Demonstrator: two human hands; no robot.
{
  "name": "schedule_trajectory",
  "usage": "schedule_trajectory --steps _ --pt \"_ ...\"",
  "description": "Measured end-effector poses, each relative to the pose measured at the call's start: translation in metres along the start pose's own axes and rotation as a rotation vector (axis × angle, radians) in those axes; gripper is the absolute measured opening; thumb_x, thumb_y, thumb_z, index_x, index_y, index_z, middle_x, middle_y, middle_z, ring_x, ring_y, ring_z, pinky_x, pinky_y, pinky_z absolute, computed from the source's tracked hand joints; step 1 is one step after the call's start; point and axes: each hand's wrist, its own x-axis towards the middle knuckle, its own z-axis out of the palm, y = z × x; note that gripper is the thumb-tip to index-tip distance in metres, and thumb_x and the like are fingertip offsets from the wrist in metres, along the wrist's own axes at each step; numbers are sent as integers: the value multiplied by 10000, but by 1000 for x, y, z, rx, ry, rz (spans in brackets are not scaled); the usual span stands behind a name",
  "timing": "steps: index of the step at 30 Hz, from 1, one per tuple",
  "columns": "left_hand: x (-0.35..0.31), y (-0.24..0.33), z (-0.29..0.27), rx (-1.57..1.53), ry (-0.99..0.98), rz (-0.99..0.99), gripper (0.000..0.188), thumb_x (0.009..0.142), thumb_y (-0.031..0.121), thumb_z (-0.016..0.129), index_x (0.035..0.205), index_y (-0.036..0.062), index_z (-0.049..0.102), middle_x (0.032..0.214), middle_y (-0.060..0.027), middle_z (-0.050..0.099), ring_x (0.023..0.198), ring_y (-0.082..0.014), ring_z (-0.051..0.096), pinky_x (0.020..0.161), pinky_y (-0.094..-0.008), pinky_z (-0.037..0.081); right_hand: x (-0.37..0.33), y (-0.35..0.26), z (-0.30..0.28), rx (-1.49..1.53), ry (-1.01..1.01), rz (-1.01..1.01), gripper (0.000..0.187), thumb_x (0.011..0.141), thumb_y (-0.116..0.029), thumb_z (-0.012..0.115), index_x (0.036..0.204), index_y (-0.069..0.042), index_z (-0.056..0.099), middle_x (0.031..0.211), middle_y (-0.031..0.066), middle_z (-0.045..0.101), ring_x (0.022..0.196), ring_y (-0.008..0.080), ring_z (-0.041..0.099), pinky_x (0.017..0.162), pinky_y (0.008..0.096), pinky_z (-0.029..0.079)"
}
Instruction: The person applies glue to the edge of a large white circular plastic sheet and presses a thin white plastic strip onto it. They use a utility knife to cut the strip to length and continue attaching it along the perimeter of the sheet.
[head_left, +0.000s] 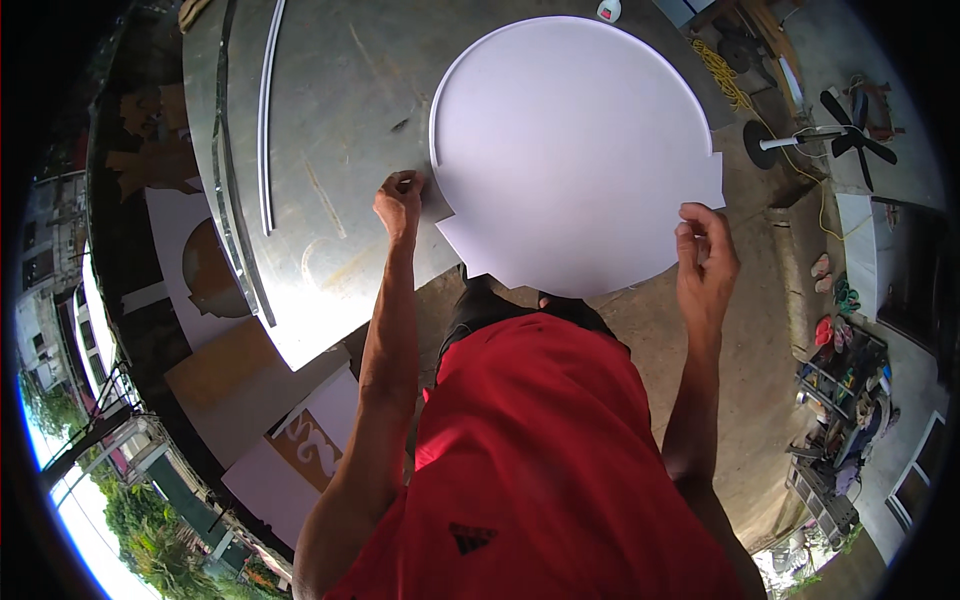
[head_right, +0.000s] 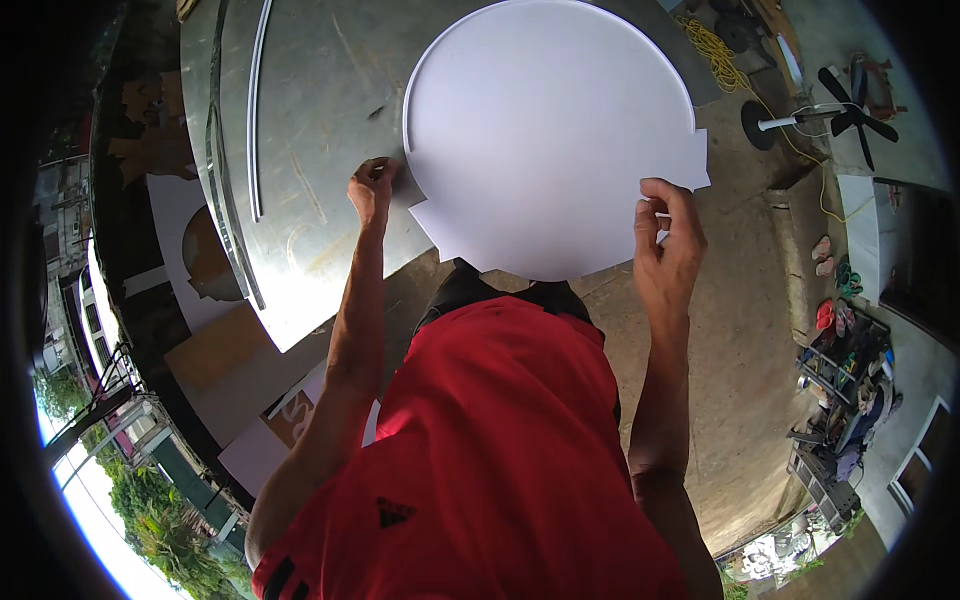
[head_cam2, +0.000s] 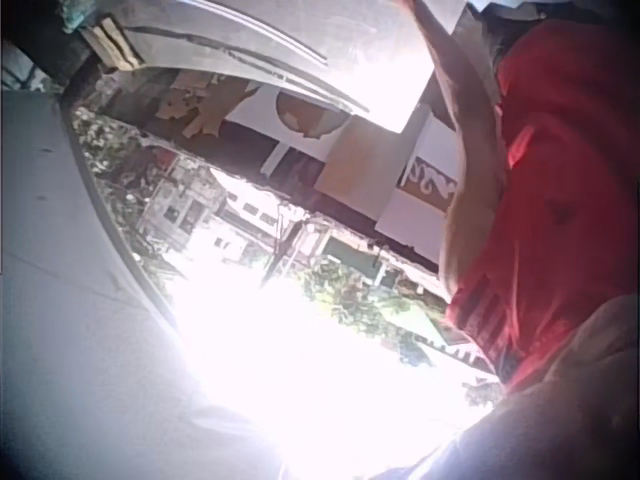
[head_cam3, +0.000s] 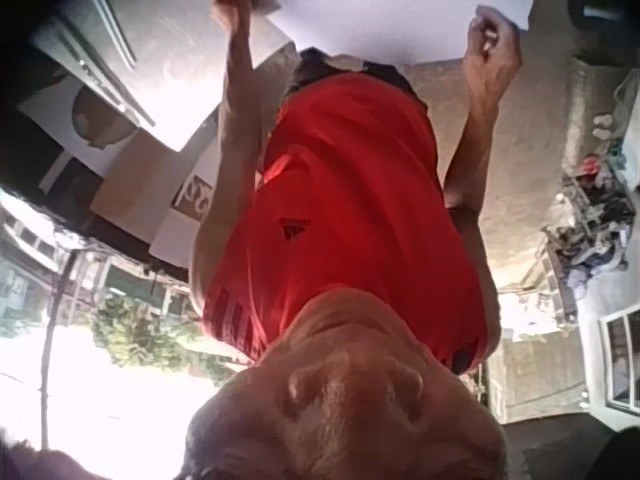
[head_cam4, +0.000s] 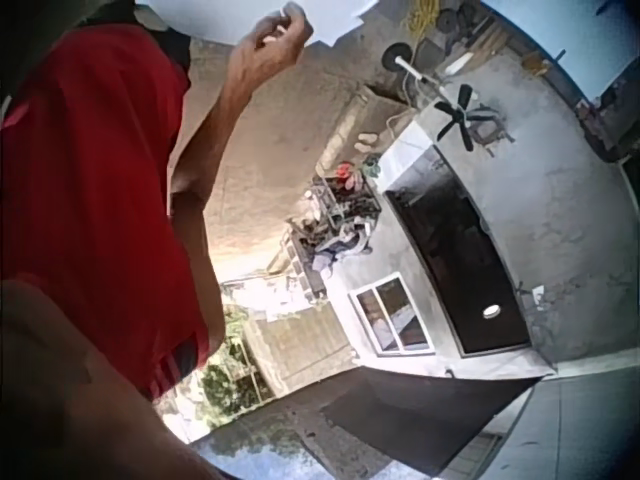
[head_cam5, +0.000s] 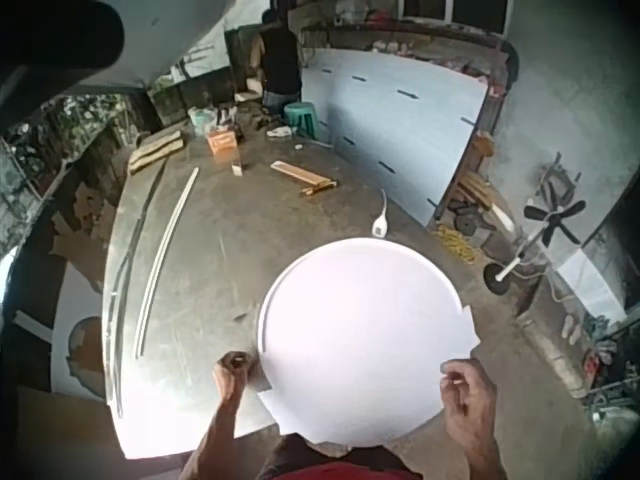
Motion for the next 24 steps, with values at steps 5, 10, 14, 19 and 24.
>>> schedule_trajectory --steps 5,10,14,19,24 --pt "-84 -24 -25 -62 56 -82 295 927 300 760 969 14 821 709 -68 738 647 -146 674 666 -324 538 -33 227 -18 -21 153 541 368 995 -151 712 1339 -47 633 1206 82 679 992 171 637 838 341 524" --pt "-189 -36 -44 4 -94 -375 417 984 389 732 914 -17 801 671 -76 724 628 -191 685 655 -346 551 -45 300 -18 399 168 1008 500 964 -269 752 1379 -36 599 1250 89 664 1050 230 656 860 399 512" --pt "-223 -32 -39 -345 -309 -558 421 992 328 733 1172 -53 739 989 -119 783 862 -192 750 757 -328 579 -40 311 -7 795 34 1019 391 995 -267 719 1313 -59 625 1229 74 682 1068 244 662 894 425 497" --pt "-223 -15 -18 -603 -416 -600 453 1024 265 686 1332 -65 651 1224 -149 749 1097 -237 733 910 -352 571 -33 317 11 1014 -32 1045 295 1005 -228 716 1259 -88 664 1118 58 719 1035 227 672 841 406 505" --pt "-218 -29 -1 -874 -384 -594 370 1057 240 651 1299 -40 671 1191 -136 758 1089 -226 738 900 -345 581 -33 322 24 1005 -93 1022 247 1018 -230 717 1233 -118 668 1128 25 711 1019 203 664 812 395 497"
